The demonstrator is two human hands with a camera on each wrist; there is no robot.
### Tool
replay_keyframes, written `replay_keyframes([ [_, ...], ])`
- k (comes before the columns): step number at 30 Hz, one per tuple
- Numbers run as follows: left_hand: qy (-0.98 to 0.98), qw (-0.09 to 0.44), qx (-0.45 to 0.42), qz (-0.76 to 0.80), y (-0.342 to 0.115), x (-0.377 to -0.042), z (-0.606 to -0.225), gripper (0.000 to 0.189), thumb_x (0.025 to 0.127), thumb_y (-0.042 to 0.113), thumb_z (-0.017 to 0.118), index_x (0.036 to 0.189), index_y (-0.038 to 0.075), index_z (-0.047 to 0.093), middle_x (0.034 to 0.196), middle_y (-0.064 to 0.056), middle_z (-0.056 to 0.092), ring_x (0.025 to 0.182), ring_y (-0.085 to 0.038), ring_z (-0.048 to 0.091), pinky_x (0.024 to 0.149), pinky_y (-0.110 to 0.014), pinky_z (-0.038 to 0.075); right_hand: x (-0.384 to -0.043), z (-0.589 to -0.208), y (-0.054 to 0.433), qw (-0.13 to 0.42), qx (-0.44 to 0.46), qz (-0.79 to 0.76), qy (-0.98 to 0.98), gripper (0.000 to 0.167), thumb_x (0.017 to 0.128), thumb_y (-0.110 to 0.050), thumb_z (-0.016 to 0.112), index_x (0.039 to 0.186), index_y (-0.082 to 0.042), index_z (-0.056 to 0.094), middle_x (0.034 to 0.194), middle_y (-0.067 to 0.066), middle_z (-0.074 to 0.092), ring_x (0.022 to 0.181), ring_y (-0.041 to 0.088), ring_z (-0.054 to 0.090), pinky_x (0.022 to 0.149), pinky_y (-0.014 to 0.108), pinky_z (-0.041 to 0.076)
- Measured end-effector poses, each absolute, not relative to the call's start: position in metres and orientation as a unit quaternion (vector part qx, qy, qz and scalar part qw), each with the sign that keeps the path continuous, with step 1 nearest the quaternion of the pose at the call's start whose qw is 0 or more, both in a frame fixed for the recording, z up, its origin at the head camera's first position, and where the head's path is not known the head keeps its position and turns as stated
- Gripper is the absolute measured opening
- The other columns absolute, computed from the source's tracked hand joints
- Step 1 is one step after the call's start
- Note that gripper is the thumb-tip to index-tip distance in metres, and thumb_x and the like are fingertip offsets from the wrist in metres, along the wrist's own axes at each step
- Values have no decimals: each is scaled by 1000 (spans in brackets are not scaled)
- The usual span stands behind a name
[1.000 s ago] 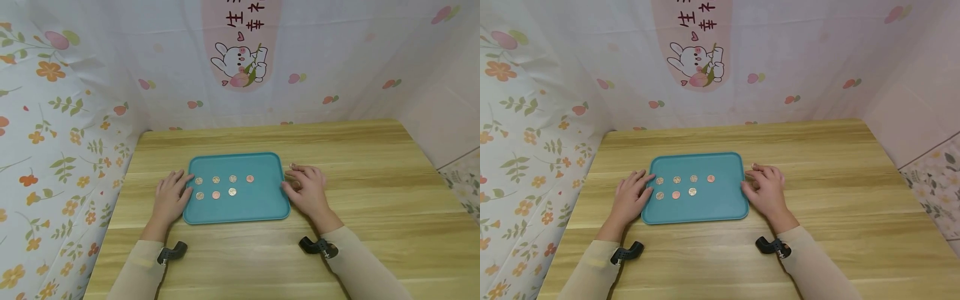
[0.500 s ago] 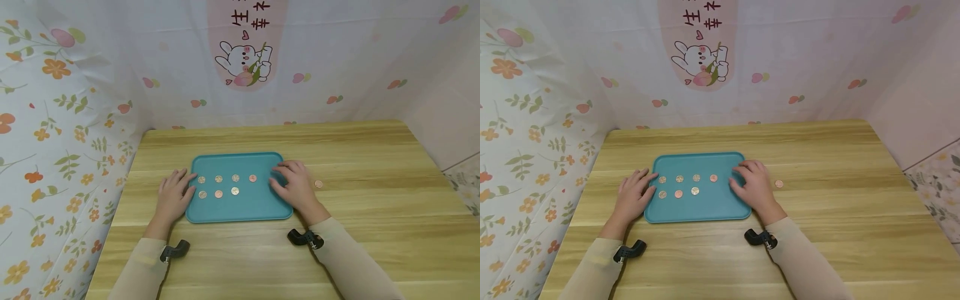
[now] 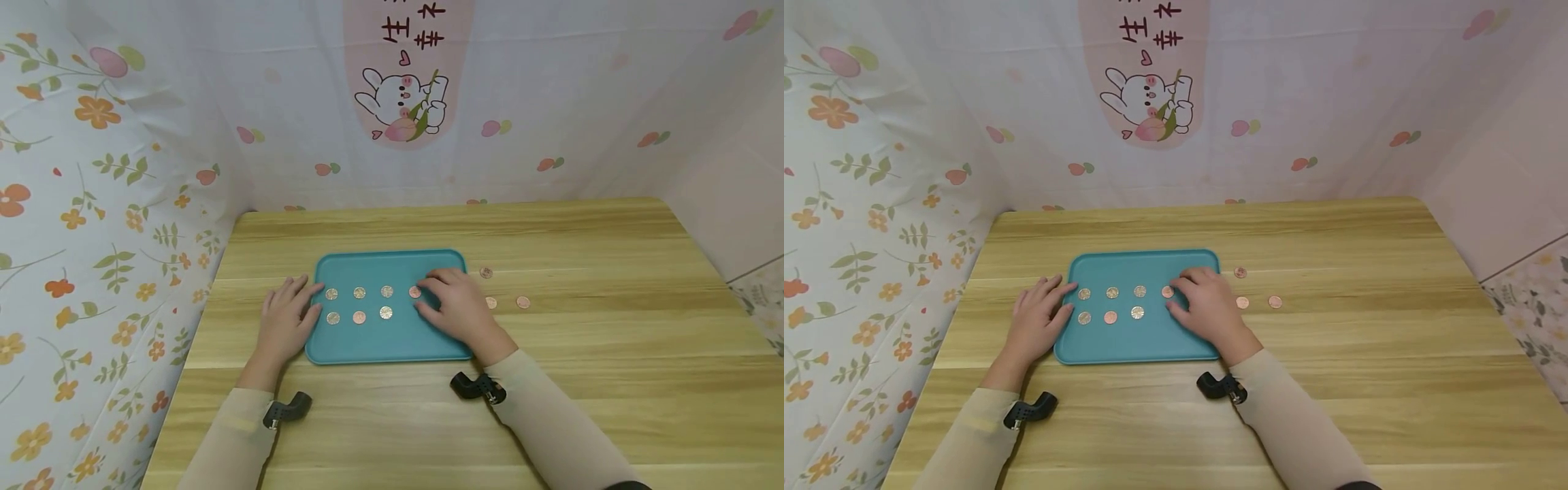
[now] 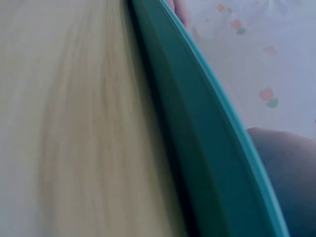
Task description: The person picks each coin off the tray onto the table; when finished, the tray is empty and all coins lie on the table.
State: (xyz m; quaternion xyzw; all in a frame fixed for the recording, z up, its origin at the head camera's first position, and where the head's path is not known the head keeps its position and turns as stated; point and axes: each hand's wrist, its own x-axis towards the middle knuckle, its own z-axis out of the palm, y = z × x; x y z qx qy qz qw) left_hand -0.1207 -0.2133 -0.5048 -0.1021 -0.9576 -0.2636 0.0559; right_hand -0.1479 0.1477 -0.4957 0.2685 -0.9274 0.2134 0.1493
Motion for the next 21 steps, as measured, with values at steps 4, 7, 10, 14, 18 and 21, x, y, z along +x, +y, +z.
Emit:
replay_keyframes([
  [4, -958, 51, -100, -262, -213, -121, -505, 44, 107, 28, 61, 149, 15, 64, 166, -18, 42, 158, -43, 26, 124, -69, 10, -147, -494, 142, 118, 255, 194, -940, 38, 97, -36, 78, 128, -14, 80, 131, 15, 69, 123, 38, 61, 108, 53, 48],
  [7, -958, 51, -101, -263, -213, -122, -505, 44, 107, 28, 61, 149, 15, 64, 166, -18, 42, 158, -44, 26, 124, -69, 9, -146, -492, 141, 115, 247, 195, -942, 34, 99, -35, 76, 127, -17, 81, 133, 17, 68, 124, 40, 60, 108, 56, 47],
  [10, -958, 51, -101, -263, -212, -122, -504, 44, 107, 28, 61, 149, 15, 64, 166, -18, 42, 158, -44, 26, 125, -69, 9, -146, -492, 140, 119, 238, 207, -941, 28, 100, -35, 76, 122, -19, 83, 133, 17, 68, 124, 40, 60, 105, 57, 48],
  [14, -959, 48, -100, -261, -212, -121, -503, 44, 107, 28, 60, 149, 16, 63, 166, -19, 42, 158, -45, 26, 124, -70, 10, -146, -492, 139, 119, 223, 229, -940, 23, 99, -35, 78, 116, -20, 86, 131, 15, 69, 122, 38, 60, 103, 57, 49],
  [18, -959, 47, -99, -262, -212, -120, -504, 44, 108, 28, 60, 150, 16, 63, 166, -19, 42, 158, -45, 26, 124, -70, 10, -147, -492, 140, 102, 204, 246, -942, 20, 98, -37, 79, 111, -22, 86, 134, 15, 67, 125, 38, 59, 105, 58, 47],
  [21, -958, 49, -99, -265, -212, -119, -504, 44, 108, 28, 59, 150, 17, 63, 166, -19, 43, 157, -45, 26, 124, -70, 10, -148, -491, 140, 83, 191, 257, -944, 18, 99, -38, 79, 107, -23, 85, 139, 15, 65, 131, 39, 56, 108, 60, 43],
])
